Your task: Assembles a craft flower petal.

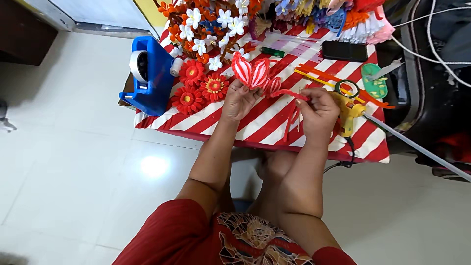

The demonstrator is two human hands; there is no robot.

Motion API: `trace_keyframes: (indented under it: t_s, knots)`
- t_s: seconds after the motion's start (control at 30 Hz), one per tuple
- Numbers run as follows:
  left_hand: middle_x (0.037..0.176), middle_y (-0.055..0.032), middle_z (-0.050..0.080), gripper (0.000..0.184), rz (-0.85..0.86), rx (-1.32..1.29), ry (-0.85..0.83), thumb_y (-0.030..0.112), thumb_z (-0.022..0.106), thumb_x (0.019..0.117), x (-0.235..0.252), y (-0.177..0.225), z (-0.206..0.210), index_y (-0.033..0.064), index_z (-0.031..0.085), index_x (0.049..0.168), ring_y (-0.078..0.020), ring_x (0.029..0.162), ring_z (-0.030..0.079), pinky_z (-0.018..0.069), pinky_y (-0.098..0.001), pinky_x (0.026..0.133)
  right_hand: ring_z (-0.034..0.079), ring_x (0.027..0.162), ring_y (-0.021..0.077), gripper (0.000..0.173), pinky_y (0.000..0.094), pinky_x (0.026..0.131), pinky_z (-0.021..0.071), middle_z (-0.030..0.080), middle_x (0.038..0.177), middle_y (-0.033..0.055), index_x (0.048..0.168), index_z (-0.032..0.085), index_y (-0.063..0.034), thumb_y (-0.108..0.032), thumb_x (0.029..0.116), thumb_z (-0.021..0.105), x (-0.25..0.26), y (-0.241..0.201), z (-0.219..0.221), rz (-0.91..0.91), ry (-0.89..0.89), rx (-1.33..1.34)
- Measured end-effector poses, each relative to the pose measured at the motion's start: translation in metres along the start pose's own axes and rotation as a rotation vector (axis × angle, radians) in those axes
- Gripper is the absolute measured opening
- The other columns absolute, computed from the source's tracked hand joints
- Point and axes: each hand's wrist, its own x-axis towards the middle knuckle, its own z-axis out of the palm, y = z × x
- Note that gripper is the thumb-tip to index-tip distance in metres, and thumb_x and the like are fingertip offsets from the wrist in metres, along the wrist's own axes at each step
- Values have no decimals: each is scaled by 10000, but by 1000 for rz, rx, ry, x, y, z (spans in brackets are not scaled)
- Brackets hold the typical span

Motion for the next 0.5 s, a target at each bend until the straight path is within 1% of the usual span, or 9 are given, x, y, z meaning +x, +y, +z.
trace_keyframes:
  t_s: [0.07,0.1,0.13,0.17,0.23,0.27,0.33,0.4,0.5]
  knots:
    - [1059,-90,758,188,-13,10,-10,172,791,878,0,-1,0,120,770,1057,-171,942,731,596,-331,865,652,996,64,237,234,853,580,665,1124,-27,1114,705,-85,-16,888,725,1,-1,0,-45,-41,258]
    - [1064,-90,758,189,-19,17,-11,167,792,877,0,-2,0,121,772,1059,-171,946,732,597,-332,867,654,1000,61,228,236,857,580,670,1127,-49,1119,719,-116,-67,899,742,1,-2,1,-58,-59,350]
    - [1065,-90,758,189,-25,25,-10,168,793,877,-1,-3,0,119,774,1059,-169,947,731,596,-332,867,652,989,54,204,229,846,575,674,1113,-65,1109,731,-140,-111,908,749,2,-3,2,-66,-65,415]
    - [1066,-86,759,191,-28,37,-9,173,795,877,-1,-3,1,122,774,1060,-165,951,731,597,-332,868,653,975,45,181,224,838,574,678,1092,-78,1090,736,-161,-127,913,750,2,-4,3,-64,-62,456]
    - [1067,-72,759,193,-26,53,-15,171,789,881,-1,-5,2,130,773,1069,-152,962,727,592,-326,874,656,943,45,184,223,819,579,680,1054,-73,1050,735,-166,-66,895,743,1,-6,6,-48,-47,500]
    - [1067,-70,757,197,-25,56,-16,167,788,882,-1,-6,2,130,771,1075,-151,962,725,592,-327,877,657,941,50,209,227,816,583,678,1056,-66,1051,730,-163,-35,885,739,1,-6,7,-35,-44,515]
    - [1064,-77,756,196,-25,50,-9,161,791,878,-2,-7,2,121,766,1069,-159,958,727,593,-333,879,654,953,62,265,236,815,587,661,1100,-50,1094,711,-155,-9,874,737,0,-7,9,-13,-44,534]
    - [1059,-92,757,203,-33,22,3,163,798,872,-2,-8,2,112,768,1065,-173,948,731,597,-341,874,660,928,60,332,233,793,595,653,1141,-43,1153,685,-150,11,866,732,1,-8,10,14,-49,517]
    - [1034,-101,757,197,-39,-23,24,179,802,867,-3,-9,1,110,767,1049,-177,915,730,595,-332,850,679,857,40,342,232,774,610,692,1065,-66,1125,684,-147,57,853,721,0,-4,12,77,-27,485]
